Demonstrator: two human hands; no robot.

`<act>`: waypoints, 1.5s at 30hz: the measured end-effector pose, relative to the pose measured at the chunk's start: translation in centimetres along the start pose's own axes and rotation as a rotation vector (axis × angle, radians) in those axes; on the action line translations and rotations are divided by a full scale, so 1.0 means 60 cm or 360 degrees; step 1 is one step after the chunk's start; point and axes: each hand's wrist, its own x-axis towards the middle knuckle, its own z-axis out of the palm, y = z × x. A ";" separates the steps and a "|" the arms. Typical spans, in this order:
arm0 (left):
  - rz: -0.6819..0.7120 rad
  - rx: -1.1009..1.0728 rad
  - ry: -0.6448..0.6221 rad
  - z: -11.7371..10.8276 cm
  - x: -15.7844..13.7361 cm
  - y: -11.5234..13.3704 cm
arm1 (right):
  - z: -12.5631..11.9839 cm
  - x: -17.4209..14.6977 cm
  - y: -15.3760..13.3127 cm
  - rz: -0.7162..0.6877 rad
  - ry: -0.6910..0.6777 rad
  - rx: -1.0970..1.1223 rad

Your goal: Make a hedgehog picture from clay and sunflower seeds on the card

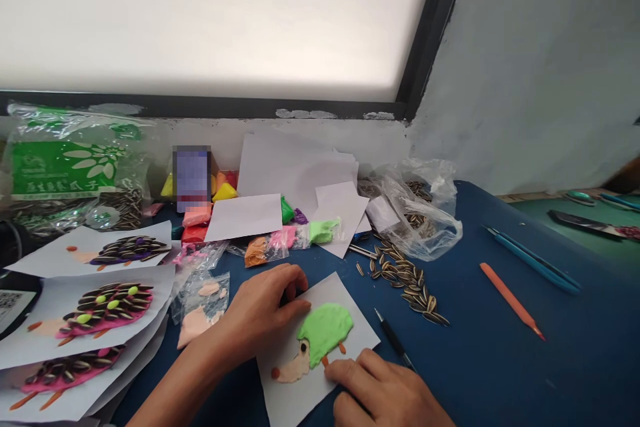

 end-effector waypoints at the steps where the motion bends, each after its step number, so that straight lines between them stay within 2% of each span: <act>1: -0.0001 -0.0002 0.0000 0.001 0.000 0.000 | 0.000 0.002 0.001 0.0015 0.0030 0.0073; 3: 0.0001 -0.0007 -0.0006 0.002 0.001 -0.001 | -0.004 0.007 0.005 0.0051 0.0129 0.0212; 4: 0.0006 -0.0012 -0.0005 0.002 0.001 -0.001 | -0.009 0.011 0.008 0.0075 0.0245 0.0249; 5: 0.0011 -0.0015 -0.0002 0.002 0.001 -0.001 | -0.017 0.015 0.013 0.0108 0.0209 0.0266; 6: 0.0013 -0.0018 0.0002 0.002 0.000 -0.001 | -0.026 0.020 0.018 0.0122 0.0031 0.0268; 8: 0.0010 -0.0015 0.0003 0.002 0.000 -0.002 | -0.045 0.029 0.032 0.0228 -0.0142 0.0264; 9: 0.0006 -0.0011 -0.0001 0.002 0.000 -0.002 | -0.054 0.033 0.039 0.0303 -0.0185 0.0256; 11: 0.0003 0.0001 -0.0007 0.002 0.000 -0.003 | -0.065 0.039 0.055 0.0410 -0.0140 0.0207; 14: 0.0029 0.0023 0.0003 0.003 0.000 -0.003 | -0.068 0.042 0.075 0.0501 -0.0169 0.0200; 23: 0.0111 0.0112 0.0059 0.011 -0.007 0.019 | -0.071 0.056 0.097 0.0774 -0.0576 0.0112; 30: 0.0133 0.0091 0.0239 0.024 0.000 0.007 | -0.078 0.063 0.093 0.0750 -0.0590 0.0065; 35: 0.0127 0.0051 0.0298 0.024 0.003 0.000 | -0.057 0.054 0.090 0.0643 -0.0408 0.0088; 42: 0.0187 0.0047 0.0356 0.027 0.003 0.002 | -0.030 0.040 0.065 0.0514 -0.0388 0.0154; 45: 0.0190 0.0026 0.0355 0.029 0.004 -0.001 | -0.021 0.036 0.066 0.0501 -0.0260 0.0095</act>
